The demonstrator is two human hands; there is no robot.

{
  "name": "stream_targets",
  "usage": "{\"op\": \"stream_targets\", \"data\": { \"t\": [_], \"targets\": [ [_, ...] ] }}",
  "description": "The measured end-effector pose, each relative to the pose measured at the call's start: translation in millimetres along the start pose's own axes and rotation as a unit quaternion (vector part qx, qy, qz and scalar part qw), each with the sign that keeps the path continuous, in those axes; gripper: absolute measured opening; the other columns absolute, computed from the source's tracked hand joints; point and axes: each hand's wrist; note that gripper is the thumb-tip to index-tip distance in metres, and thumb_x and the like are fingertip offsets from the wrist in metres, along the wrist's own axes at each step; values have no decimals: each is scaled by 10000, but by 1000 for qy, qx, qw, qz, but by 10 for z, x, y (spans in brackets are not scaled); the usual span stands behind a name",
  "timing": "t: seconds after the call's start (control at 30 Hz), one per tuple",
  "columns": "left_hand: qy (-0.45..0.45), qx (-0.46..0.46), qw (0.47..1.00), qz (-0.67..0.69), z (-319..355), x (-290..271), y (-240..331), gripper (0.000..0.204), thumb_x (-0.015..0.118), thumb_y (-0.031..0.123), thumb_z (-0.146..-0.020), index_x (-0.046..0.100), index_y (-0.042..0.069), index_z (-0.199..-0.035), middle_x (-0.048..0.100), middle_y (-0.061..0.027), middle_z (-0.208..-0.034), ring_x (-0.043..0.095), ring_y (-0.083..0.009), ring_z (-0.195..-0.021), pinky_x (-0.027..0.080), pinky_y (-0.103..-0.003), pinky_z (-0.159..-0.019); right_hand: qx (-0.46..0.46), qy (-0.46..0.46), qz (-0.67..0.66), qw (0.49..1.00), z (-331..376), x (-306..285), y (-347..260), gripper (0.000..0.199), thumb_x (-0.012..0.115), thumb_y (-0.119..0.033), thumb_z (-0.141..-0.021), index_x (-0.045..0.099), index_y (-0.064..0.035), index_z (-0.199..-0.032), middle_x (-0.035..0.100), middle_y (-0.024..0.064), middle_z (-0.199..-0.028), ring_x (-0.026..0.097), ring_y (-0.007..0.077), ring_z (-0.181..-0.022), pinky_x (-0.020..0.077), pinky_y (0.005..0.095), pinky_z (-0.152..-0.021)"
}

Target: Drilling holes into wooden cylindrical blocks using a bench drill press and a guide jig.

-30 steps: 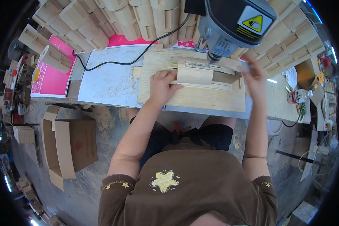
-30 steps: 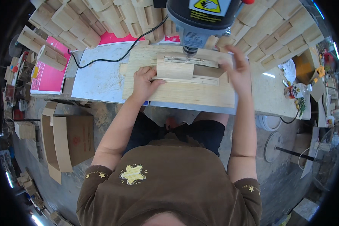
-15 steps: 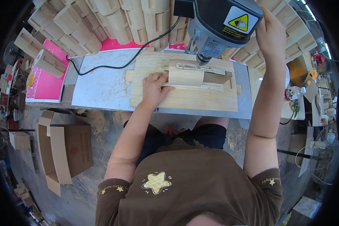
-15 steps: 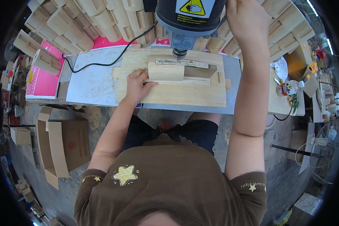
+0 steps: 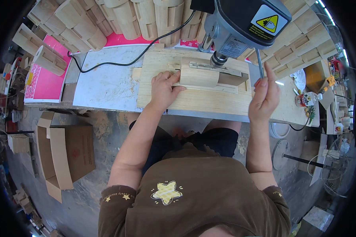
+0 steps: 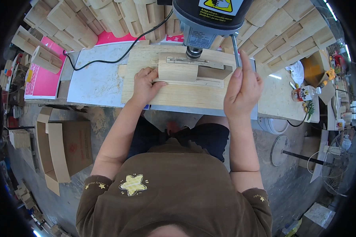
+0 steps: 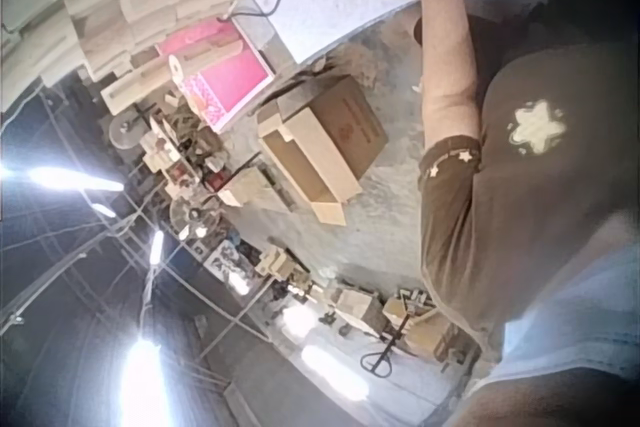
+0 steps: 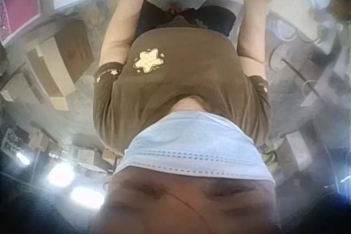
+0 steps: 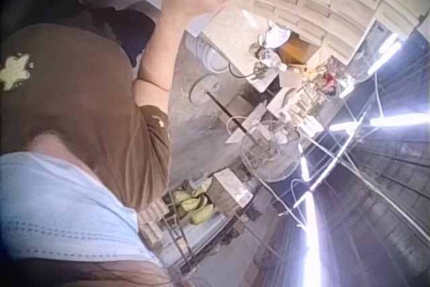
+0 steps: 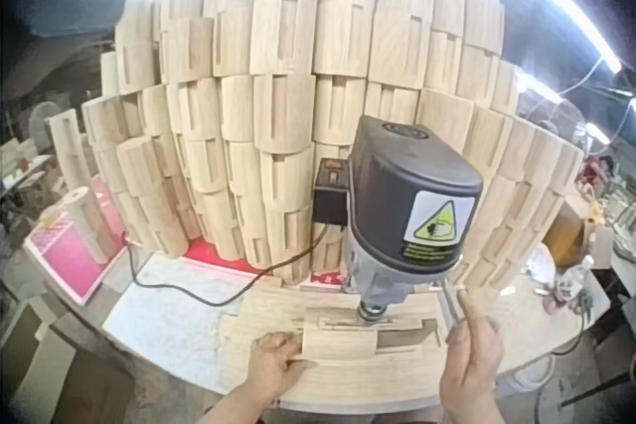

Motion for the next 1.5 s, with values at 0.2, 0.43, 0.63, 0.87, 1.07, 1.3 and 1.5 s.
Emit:
{"op": "stream_targets", "data": {
  "t": [0.2,0.43,0.63,0.87,1.07,1.3,1.5],
  "targets": [
    [-17,-4,1000,-3,-1,8,-18,500,743,251,-621,629,111,-1088,554,-31,-839,510,-227,-874,348,-372,-801,-14,30,-10,999,281,484,331,400,455,-99,-874,462,31,-1251,612,118,-1044,531,212,-769,355,337,-810],
    [7,13,1000,13,-7,29,-34,503,747,254,-615,630,124,-1087,552,-29,-816,512,-230,-838,357,-372,-781,-38,89,-85,992,14,159,171,257,470,-92,-868,572,17,-1077,616,100,-891,513,209,-690,398,320,-681],
    [-23,-12,1000,8,-22,26,56,507,751,266,-613,631,130,-1086,565,-29,-836,512,-228,-871,340,-381,-798,-142,64,58,986,-1166,-175,105,233,451,-166,-913,592,5,-842,459,-3,-583,433,54,-564,326,218,-518],
    [29,25,999,-32,-56,278,305,470,732,290,-646,626,134,-1077,556,-27,-856,498,-228,-893,269,-419,-855,35,-7,-7,999,-1727,82,124,343,429,-237,-873,581,52,-765,574,217,-669,574,323,-637,437,375,-608],
    [-3,4,1000,-31,-47,267,311,500,734,292,-646,620,136,-1107,569,-37,-912,495,-233,-939,270,-429,-874,27,-15,-67,997,-1295,-238,-10,276,451,-188,-878,588,35,-789,510,108,-619,491,196,-594,377,297,-555],
    [67,54,996,-33,-44,338,248,461,735,332,-622,630,122,-1019,540,-22,-819,510,-233,-867,297,-425,-825,42,-14,-178,983,-320,-198,-23,125,505,-53,-852,596,30,-835,522,62,-637,471,110,-567,353,252,-513],
    [50,30,998,-10,-13,302,291,492,736,315,-609,616,139,-1052,553,-27,-886,505,-236,-914,295,-437,-821,1,49,-216,975,162,297,210,177,445,-33,-844,592,45,-903,565,117,-713,494,186,-620,401,284,-604]
  ]
}}
Point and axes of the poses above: each hand's wrist, its own z-axis away from the middle knuckle, its own x-axis out of the palm, y = z × x
